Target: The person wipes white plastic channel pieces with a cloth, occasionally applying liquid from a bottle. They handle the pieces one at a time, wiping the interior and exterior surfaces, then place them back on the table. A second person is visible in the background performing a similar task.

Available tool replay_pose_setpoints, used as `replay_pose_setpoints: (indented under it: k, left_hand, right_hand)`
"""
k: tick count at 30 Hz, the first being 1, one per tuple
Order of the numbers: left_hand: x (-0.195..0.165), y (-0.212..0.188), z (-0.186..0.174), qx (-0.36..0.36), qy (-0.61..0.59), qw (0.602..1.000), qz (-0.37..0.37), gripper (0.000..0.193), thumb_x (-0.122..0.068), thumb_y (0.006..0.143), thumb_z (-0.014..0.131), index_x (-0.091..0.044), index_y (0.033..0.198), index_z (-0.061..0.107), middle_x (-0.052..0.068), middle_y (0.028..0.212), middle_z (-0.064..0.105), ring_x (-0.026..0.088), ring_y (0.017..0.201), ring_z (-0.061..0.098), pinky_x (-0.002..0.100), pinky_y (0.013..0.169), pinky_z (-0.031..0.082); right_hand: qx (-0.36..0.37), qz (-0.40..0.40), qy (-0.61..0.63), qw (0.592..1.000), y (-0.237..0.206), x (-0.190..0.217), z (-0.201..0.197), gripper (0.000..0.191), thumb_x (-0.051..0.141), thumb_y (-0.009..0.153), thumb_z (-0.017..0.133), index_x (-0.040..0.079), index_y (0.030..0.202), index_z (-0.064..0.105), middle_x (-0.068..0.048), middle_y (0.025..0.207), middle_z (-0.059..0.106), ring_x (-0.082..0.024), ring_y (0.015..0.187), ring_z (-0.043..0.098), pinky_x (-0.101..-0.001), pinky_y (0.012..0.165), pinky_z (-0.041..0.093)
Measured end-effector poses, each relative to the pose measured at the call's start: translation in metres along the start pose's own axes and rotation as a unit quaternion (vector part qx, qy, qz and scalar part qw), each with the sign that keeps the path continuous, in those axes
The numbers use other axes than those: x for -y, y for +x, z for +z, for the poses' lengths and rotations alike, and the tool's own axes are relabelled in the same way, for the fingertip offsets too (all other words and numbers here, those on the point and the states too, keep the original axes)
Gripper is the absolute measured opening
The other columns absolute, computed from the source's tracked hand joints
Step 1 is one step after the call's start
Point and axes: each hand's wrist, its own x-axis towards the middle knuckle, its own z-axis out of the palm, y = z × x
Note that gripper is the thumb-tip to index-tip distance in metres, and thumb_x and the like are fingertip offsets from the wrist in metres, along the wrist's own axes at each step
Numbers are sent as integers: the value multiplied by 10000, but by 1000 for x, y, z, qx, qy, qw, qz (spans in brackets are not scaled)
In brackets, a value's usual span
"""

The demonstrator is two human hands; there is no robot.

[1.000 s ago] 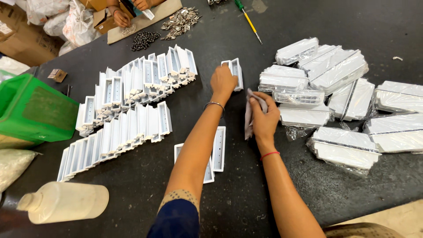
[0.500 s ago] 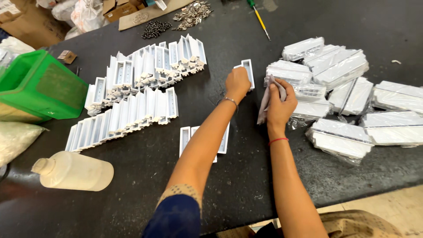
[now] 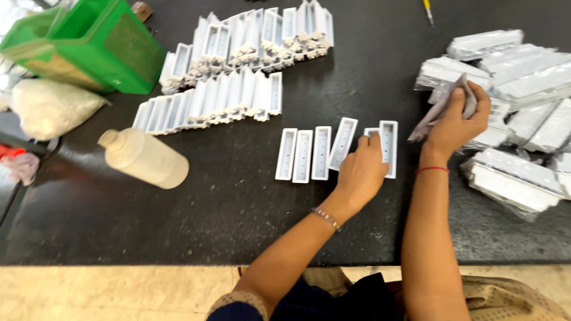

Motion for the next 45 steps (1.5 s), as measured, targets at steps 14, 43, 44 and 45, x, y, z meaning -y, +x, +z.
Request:
replay_pose_setpoints:
  k: [14,43,44,45]
  left_hand:
    - [205,-22,-82,-91,-113,958,-245,277,-278,818,813,-19,855,720,157,884,783,251,798,741,363,753,568]
    - [215,-6,-99,-122,-760,622,-143,474,-371,1045,597,-28,1370,630,38,1076,703,89,901,651,229,755,547]
    - [216,-6,-98,-129,-762,619,-141,473,-369,1048,601,-22,1368,632,42,1075,702,94,899,649,233,752,545]
    - [218,-5,-99,-135,-767,610,-143,474,-369,1043,606,-26,1369,632,37,1081,700,92,905,646,236,754,547]
  right_hand:
    - [101,-55,-12,993,-22,52,29,119,-9,1092,690,-46,1205,687,-74,1188,683,-161,1115,660,-310,1034,550]
    - [465,-123,-167,861,-183,152,166,265,-33,942,673,85,1167,744,-97,1117,685,-207,910,685,-300,778,540]
    - [475,-114,-181,854,-188,154,162,273,-33,928,673,91,1158,749,-96,1113,691,-209,876,683,-302,752,538]
    - [484,-106,-194,847,-194,157,157,281,-33,914,674,98,1149,754,-96,1109,698,-210,842,681,-304,726,536]
